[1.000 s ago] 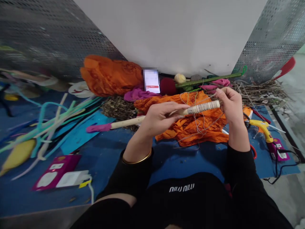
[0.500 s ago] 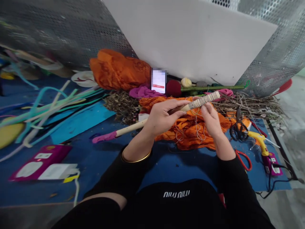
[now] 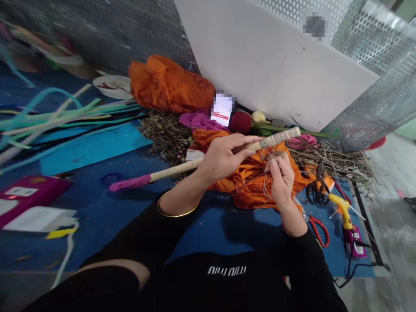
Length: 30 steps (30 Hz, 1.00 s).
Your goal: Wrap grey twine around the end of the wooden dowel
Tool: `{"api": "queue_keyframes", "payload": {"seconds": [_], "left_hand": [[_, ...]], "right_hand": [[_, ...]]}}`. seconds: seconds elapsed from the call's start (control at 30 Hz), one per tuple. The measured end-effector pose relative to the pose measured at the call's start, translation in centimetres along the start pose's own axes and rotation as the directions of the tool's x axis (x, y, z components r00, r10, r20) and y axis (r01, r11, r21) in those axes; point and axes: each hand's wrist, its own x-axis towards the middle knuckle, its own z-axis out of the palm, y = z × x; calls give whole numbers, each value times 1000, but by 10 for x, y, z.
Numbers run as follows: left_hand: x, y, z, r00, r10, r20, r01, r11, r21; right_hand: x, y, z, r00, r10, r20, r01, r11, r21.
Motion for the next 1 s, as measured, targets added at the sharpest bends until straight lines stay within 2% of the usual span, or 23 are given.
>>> {"api": "queue_keyframes", "payload": {"seconds": [0.07, 0.1, 0.2, 0.3, 0.4, 0.53, 0.67, 0.77, 0.83, 0.93, 1.0], "left_hand": [[0, -1, 2, 1000, -1, 0, 1, 1000, 23], [0, -1, 3, 1000, -3, 8, 3, 1000, 25], [-1, -3, 9, 999, -14, 39, 13, 1000, 23], [-2, -2, 15, 997, -28, 77, 25, 999, 36], [-5, 2, 18, 995, -39, 88, 28, 993, 118], [-10, 5, 23, 995, 7, 102, -40, 943, 329], [-15, 2, 31, 993, 73, 91, -104, 903, 417], [-14, -4, 34, 993, 50, 107, -90, 908, 409], [-12, -6, 34, 993, 10, 120, -58, 914, 401], [-8, -6, 29, 990, -52, 132, -8, 907, 421], [-5, -5, 24, 988, -80, 133, 15, 902, 432]], "right_hand": [[-5, -4, 1, 979, -174, -106, 172, 985, -34], [-6, -6, 3, 965, -235, -115, 234, 972, -21], [-7, -9, 7, 953, -299, -45, 302, 945, 122], [-1, -10, 11, 973, -229, -22, 227, 944, 240], [3, -13, 12, 989, -121, -81, 139, 948, 286], [-3, -19, 15, 985, 11, -175, 17, 987, 157], [-16, -21, 19, 973, 41, -225, -28, 998, 61], [-22, -21, 19, 984, 47, -172, -48, 999, -1], [-21, -21, 17, 995, 17, -102, -18, 1000, -7], [-14, -25, 7, 991, -129, 20, 129, 992, -13], [-8, -28, -2, 964, -252, 87, 261, 960, -103]]}}
